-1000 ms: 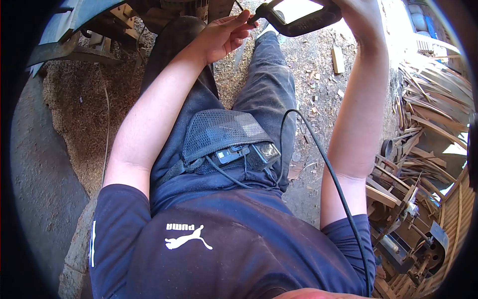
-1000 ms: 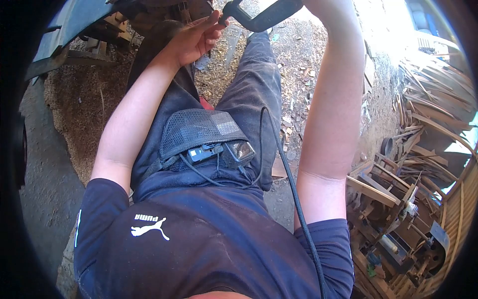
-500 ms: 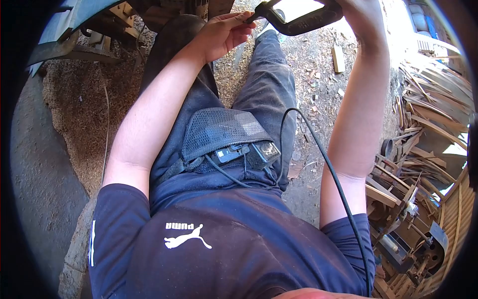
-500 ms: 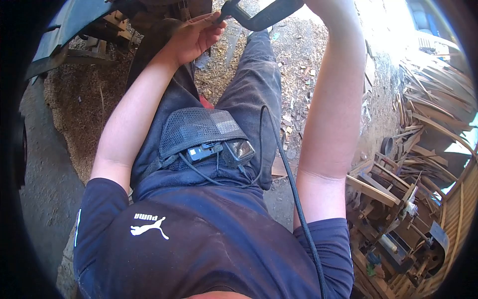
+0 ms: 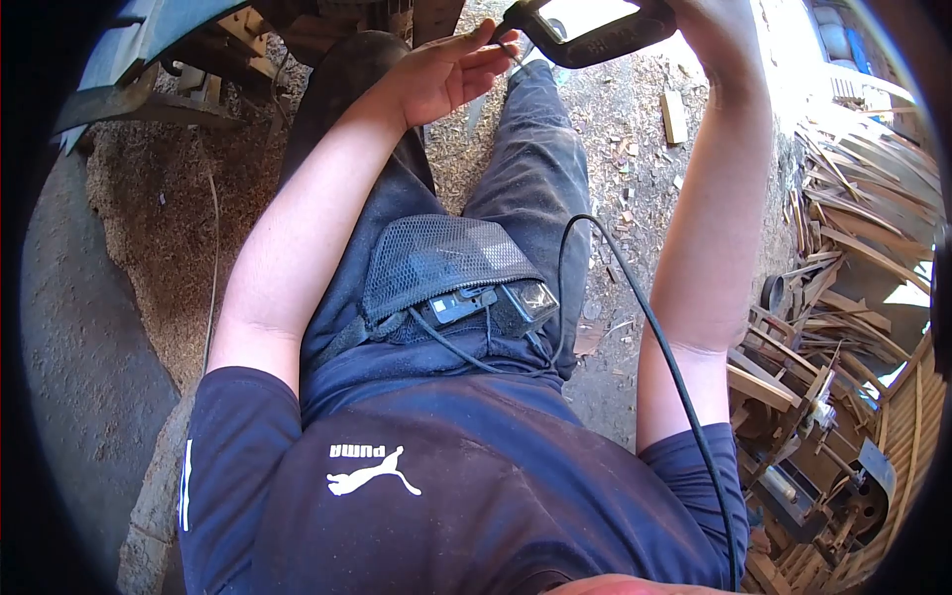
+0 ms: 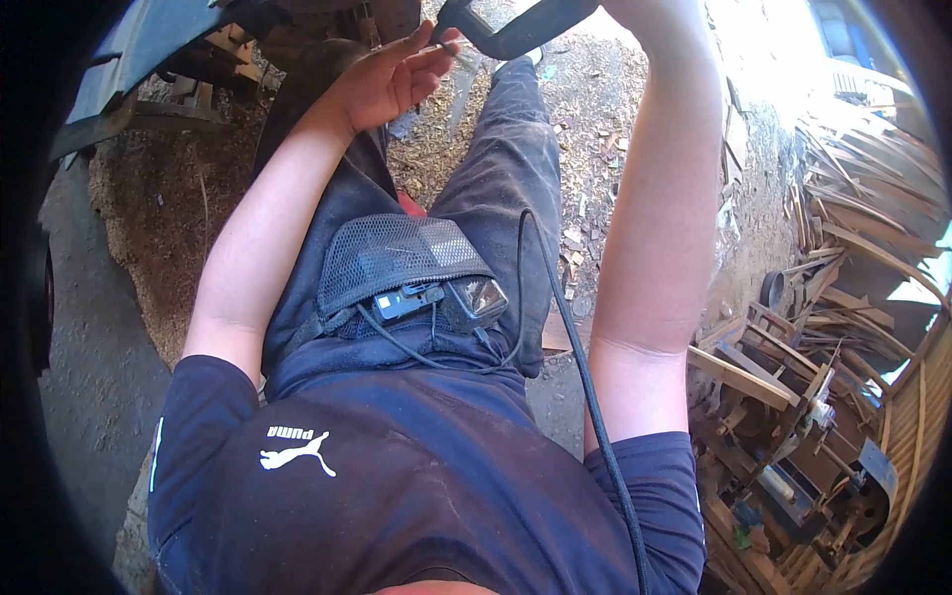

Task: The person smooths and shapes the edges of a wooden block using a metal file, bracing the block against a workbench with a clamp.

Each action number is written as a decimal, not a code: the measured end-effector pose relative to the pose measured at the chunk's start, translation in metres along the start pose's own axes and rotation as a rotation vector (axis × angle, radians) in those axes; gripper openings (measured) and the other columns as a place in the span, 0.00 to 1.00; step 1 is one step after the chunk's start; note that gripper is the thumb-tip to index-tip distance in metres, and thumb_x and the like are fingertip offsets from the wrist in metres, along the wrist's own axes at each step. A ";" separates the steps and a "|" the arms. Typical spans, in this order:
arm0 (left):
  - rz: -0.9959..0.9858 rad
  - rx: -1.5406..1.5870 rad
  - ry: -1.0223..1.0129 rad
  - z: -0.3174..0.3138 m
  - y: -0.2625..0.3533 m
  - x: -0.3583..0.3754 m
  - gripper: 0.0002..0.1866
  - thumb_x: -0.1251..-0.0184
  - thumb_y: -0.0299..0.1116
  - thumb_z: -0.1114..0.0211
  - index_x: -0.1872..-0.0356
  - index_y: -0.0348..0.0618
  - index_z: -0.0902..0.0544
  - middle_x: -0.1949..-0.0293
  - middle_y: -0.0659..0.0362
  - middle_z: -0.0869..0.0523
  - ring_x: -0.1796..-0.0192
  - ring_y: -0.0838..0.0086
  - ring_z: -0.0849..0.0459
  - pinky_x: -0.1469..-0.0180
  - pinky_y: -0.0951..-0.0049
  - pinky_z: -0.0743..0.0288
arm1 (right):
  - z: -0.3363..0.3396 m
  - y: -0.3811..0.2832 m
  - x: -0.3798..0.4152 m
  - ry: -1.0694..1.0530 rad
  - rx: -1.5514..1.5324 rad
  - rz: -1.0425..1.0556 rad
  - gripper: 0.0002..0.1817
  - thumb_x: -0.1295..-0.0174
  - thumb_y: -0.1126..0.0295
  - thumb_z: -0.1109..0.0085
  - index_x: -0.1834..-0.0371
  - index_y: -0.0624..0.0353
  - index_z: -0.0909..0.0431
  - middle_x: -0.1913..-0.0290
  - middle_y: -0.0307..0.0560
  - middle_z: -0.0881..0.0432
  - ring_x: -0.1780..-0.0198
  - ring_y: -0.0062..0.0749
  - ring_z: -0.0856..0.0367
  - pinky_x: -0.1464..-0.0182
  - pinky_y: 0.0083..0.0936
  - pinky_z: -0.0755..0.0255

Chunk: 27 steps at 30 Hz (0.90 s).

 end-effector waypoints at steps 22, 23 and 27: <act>0.259 0.414 -0.630 0.058 -0.003 -0.028 0.20 0.17 0.38 0.46 0.33 0.40 0.23 0.33 0.54 0.20 0.35 0.65 0.21 0.38 0.64 0.21 | -0.001 0.023 -0.017 0.156 0.436 0.003 0.20 0.62 0.44 0.22 0.76 0.47 0.09 0.72 0.38 0.11 0.67 0.34 0.12 0.63 0.32 0.23; 0.309 0.447 -0.650 0.060 -0.003 -0.030 0.20 0.17 0.39 0.47 0.33 0.40 0.23 0.33 0.54 0.20 0.34 0.64 0.21 0.37 0.63 0.22 | 0.000 0.022 -0.019 0.157 0.450 0.000 0.21 0.62 0.43 0.22 0.75 0.47 0.09 0.71 0.38 0.10 0.66 0.34 0.12 0.62 0.32 0.23; 0.400 0.514 -0.703 0.082 -0.001 -0.050 0.21 0.16 0.37 0.48 0.30 0.42 0.25 0.32 0.57 0.20 0.38 0.68 0.18 0.42 0.66 0.21 | -0.002 0.027 -0.029 0.135 0.466 0.041 0.24 0.61 0.40 0.23 0.70 0.46 0.08 0.67 0.37 0.09 0.63 0.33 0.11 0.59 0.31 0.22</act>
Point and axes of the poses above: each hand's wrist, its own x-axis away from the middle knuckle, its own z-axis out of the back of the hand, y = z × x, the point moved 7 cm from there along -x, towards the middle knuckle
